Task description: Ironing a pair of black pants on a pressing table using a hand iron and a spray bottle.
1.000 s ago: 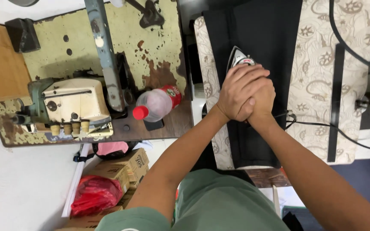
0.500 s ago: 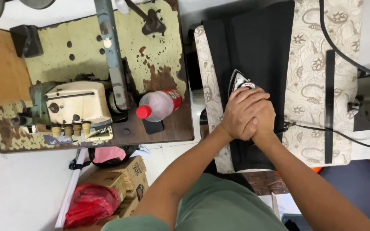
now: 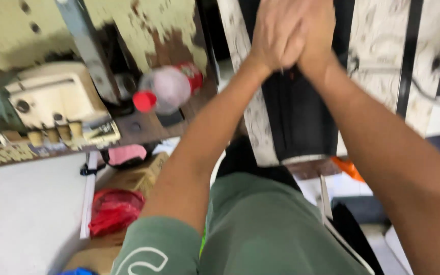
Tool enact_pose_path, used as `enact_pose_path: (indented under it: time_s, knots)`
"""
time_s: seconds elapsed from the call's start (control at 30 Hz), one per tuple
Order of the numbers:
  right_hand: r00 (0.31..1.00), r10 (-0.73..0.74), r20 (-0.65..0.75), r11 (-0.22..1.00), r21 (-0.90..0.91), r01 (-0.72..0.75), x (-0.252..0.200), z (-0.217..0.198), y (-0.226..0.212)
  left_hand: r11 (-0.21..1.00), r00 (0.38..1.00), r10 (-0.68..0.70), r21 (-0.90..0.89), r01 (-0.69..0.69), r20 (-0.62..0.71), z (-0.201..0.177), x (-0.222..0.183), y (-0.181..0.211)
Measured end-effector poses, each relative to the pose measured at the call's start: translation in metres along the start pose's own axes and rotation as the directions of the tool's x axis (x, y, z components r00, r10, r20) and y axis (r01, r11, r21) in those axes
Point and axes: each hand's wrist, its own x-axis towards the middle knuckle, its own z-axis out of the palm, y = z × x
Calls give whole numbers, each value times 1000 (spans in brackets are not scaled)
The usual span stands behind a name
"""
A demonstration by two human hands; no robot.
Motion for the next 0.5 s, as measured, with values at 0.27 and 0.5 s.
enact_pose_path:
  time_s: [0.27, 0.5]
  knots:
    - [966, 88, 245, 985, 121, -120, -165, 28, 105, 994, 994, -101, 32, 102, -44, 33, -92, 67]
    - [897, 267, 352, 960, -13, -281, -227, -167, -154, 987, 986, -152, 57, 148, 69, 35, -184, 220]
